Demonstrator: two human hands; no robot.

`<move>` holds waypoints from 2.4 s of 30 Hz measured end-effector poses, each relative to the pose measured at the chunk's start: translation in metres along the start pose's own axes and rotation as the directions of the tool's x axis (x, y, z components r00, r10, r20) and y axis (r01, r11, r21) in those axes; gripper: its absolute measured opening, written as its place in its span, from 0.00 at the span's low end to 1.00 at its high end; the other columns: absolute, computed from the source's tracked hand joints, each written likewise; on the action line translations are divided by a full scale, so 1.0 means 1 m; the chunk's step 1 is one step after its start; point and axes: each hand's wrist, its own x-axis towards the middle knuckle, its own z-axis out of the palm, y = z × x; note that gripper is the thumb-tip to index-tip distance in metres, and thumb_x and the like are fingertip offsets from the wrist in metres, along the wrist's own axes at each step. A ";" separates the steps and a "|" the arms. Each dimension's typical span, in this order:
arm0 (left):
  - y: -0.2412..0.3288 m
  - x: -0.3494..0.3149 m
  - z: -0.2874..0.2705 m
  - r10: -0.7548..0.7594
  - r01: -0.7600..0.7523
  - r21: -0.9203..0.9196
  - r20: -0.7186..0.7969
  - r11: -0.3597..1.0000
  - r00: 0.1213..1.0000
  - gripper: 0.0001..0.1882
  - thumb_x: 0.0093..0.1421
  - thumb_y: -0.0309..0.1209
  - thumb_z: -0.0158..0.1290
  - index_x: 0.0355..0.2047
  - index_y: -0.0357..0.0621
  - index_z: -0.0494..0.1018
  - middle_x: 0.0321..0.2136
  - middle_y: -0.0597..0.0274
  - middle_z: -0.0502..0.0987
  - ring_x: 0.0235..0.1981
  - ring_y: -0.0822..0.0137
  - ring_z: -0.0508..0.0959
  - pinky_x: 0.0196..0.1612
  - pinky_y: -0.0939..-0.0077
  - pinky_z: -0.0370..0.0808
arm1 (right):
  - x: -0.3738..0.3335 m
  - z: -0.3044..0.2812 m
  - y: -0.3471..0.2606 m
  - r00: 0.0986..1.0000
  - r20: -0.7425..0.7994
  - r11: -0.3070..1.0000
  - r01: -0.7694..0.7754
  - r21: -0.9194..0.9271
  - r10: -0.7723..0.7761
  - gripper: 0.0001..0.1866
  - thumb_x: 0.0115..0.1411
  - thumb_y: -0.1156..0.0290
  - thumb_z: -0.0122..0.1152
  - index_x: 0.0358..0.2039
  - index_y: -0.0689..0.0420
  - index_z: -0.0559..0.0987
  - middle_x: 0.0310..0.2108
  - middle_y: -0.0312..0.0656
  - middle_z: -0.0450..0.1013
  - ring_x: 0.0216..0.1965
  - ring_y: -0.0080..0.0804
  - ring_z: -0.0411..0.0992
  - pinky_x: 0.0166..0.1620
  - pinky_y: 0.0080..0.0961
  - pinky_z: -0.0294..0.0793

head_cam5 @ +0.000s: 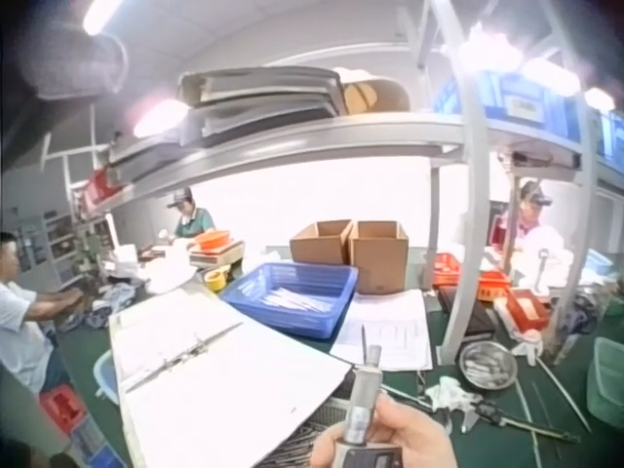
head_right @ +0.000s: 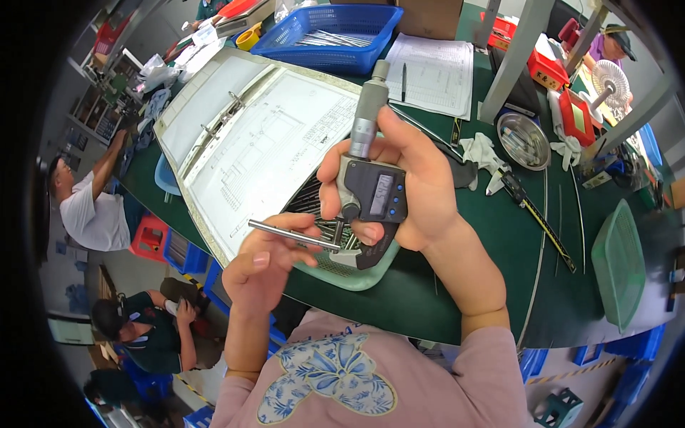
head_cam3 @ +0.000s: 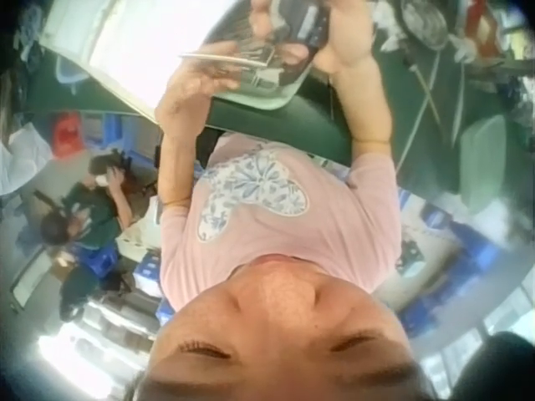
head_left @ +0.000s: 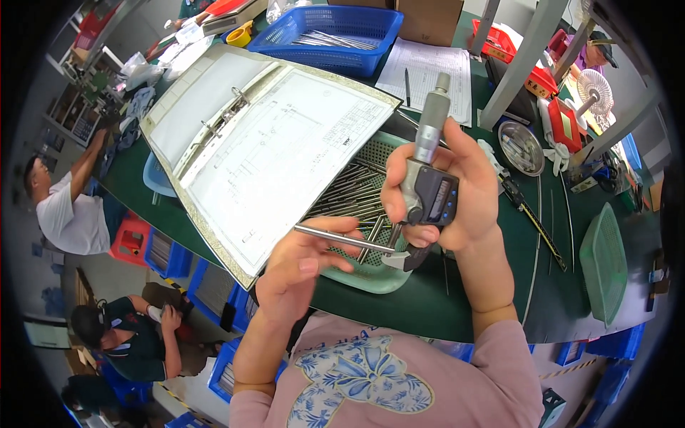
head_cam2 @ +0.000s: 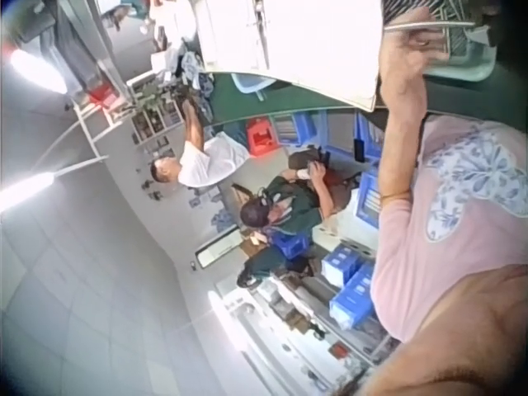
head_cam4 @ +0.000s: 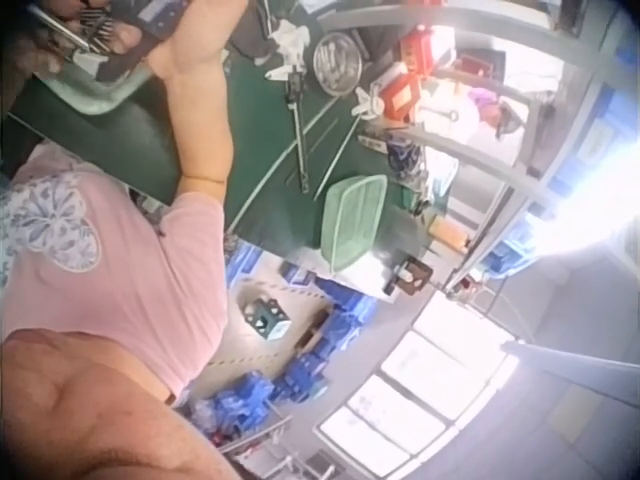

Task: Measuring the dimensions of metal rods using a digital micrometer at a workbench.

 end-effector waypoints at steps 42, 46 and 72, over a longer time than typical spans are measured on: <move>-0.021 0.001 0.006 0.128 -0.117 0.136 -0.077 0.984 0.989 0.09 0.54 0.23 0.47 0.35 0.32 0.62 0.33 0.47 0.70 0.35 0.65 0.73 0.34 0.76 0.75 | 0.001 0.004 0.011 0.990 -0.122 0.980 0.052 -0.193 -0.076 0.30 0.57 0.45 0.33 0.26 0.62 0.72 0.17 0.45 0.70 0.07 0.20 0.61 0.10 0.11 0.59; -0.022 0.002 0.004 0.119 -0.105 0.152 -0.087 0.983 0.989 0.09 0.54 0.23 0.47 0.35 0.33 0.62 0.33 0.49 0.70 0.34 0.66 0.73 0.34 0.76 0.75 | 0.003 0.002 0.013 0.992 -0.105 0.974 0.042 -0.222 -0.067 0.31 0.58 0.45 0.30 0.28 0.62 0.72 0.18 0.43 0.71 0.08 0.19 0.61 0.11 0.11 0.59; -0.086 0.124 -0.015 0.086 -0.052 0.780 0.135 -0.624 0.987 0.05 0.40 0.20 0.49 0.21 0.40 0.70 0.25 0.54 0.70 0.27 0.59 0.74 0.27 0.71 0.72 | -0.016 -0.007 -0.040 0.834 -0.126 0.759 0.413 -0.503 -0.538 0.34 0.58 0.50 0.25 0.34 0.72 0.69 0.20 0.50 0.69 0.09 0.24 0.59 0.13 0.14 0.60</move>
